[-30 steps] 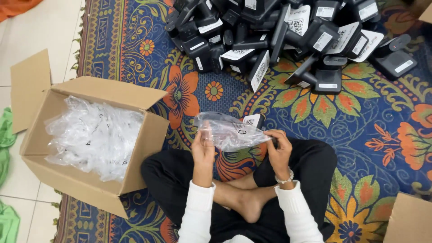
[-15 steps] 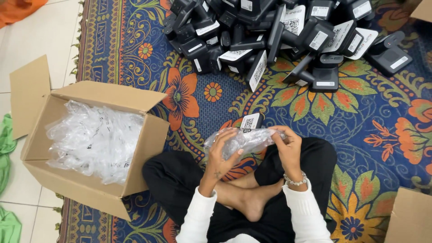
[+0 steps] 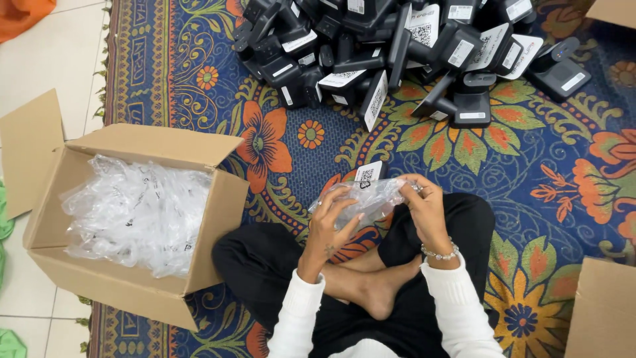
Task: The person packages handheld barcode scanners into plastic bags and places them in boxes.
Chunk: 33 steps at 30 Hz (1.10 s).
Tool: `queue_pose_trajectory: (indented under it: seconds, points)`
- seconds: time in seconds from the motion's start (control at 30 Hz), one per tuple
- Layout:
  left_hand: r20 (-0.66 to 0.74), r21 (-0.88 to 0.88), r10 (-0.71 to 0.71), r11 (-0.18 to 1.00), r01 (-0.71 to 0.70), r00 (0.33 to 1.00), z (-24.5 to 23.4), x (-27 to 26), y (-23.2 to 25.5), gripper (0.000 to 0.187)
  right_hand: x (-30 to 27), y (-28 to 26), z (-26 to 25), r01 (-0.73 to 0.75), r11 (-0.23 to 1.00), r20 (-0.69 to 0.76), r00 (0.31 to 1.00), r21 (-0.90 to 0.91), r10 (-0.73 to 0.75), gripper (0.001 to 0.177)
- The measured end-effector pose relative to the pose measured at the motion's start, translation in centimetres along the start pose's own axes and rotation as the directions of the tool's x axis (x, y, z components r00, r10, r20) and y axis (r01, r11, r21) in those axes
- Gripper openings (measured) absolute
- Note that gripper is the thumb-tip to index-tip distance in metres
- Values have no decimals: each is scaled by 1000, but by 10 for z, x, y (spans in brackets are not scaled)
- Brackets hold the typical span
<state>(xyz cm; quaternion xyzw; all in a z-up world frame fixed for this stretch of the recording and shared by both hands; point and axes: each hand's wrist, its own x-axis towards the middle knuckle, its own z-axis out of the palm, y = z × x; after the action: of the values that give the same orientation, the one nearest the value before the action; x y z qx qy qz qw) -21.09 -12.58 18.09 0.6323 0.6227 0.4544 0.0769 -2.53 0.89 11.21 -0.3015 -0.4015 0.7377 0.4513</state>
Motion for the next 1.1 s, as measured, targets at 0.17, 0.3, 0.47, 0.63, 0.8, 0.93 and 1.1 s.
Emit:
queue_pose_trajectory:
  seconds: [0.17, 0.3, 0.47, 0.63, 0.8, 0.93, 1.1]
  points:
    - [48, -141, -124, 981, 130, 991, 3, -14, -42, 20, 3, -2, 3, -15, 999, 3, 1000, -35, 15, 14]
    - [87, -196, -195, 958, 209, 977, -12, -11, -39, 16, 2, -12, 11, -14, 999, 18, 1000, -37, 15, 14]
    - [43, -217, -144, 965, 150, 989, -33, 6, -11, 27, 1, -11, 18, -30, 991, 68, 997, -128, 39, 13]
    - [56, -172, -34, 984, 44, 998, -31, 2, -23, 30, 0, -10, 25, -27, 989, 79, 996, -142, 38, 12]
    - [94, -204, -121, 969, 138, 988, -24, -12, -52, 20, 1, -13, 24, -39, 989, 68, 996, -143, 49, 13]
    - [4, -450, -224, 870, 201, 975, -20, -25, -77, 11, 6, -6, 5, 86, 942, 156, 987, -323, -36, 14]
    - [10, -681, -261, 705, 197, 965, -15, -20, -76, 14, 5, -4, 4, 104, 944, 234, 972, -313, -29, 17]
